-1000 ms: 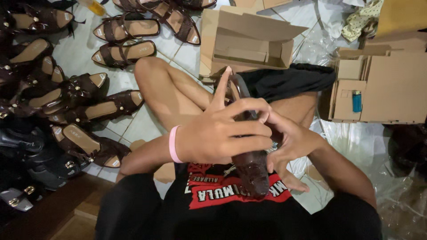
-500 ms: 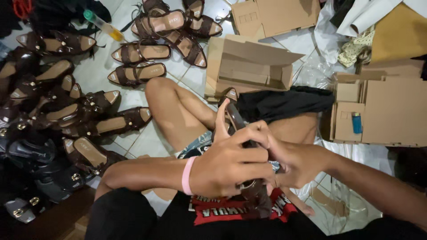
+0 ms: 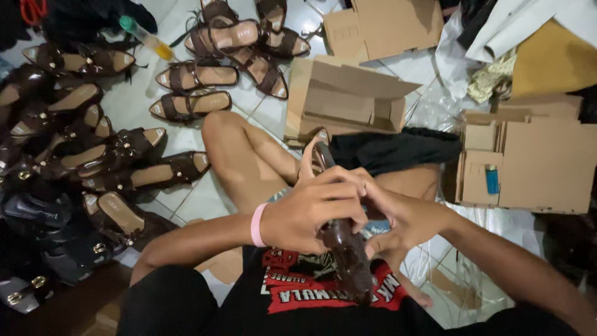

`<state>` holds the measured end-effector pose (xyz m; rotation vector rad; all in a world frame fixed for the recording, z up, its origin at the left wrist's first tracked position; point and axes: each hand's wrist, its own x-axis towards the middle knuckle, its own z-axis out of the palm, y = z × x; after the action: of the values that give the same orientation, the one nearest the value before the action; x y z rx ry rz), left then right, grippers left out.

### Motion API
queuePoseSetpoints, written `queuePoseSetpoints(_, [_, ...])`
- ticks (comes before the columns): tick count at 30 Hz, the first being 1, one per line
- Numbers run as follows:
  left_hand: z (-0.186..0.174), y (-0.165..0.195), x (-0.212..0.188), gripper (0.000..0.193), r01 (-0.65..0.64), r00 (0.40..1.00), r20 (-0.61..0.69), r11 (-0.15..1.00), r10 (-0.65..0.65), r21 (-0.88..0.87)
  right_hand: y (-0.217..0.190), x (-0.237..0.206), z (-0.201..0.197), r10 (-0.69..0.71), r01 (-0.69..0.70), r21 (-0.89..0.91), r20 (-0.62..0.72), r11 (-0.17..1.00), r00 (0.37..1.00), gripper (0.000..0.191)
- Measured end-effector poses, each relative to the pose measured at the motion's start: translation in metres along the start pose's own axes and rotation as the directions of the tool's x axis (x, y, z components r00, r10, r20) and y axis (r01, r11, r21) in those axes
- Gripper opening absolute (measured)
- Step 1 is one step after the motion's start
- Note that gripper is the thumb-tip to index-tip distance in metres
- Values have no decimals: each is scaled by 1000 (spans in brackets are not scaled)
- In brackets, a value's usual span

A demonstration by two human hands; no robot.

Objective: The person sits on the floor and wipes the exterior of brown high-heeled shoes with a black cloth. They handle the shoes one at a time, turning them over to clean different sides, and place them back on the floor after wiping.

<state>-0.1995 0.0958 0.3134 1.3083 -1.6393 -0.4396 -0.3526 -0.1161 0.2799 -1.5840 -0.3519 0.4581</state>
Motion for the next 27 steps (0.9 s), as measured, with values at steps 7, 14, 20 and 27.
queuePoseSetpoints(7, [10, 18, -12, 24, -22, 999, -35, 995, 25, 96, -5, 1, 7, 3, -1, -47, 55, 999, 998, 103])
queuePoseSetpoints(14, [11, 25, -12, 24, -9, 1000, -20, 997, 10, 81, -5, 5, 12, -158, 162, -102, 48, 981, 986, 104])
queuePoseSetpoints(20, [-2, 4, -6, 25, 43, 991, 126, 997, -34, -64, -4, 7, 4, -221, 222, -137, 20, 965, 975, 99])
queuePoseSetpoints(27, [9, 6, -12, 28, -27, 999, 47, 999, 28, -18, -10, 7, 11, -189, 188, -114, 2, 975, 982, 96])
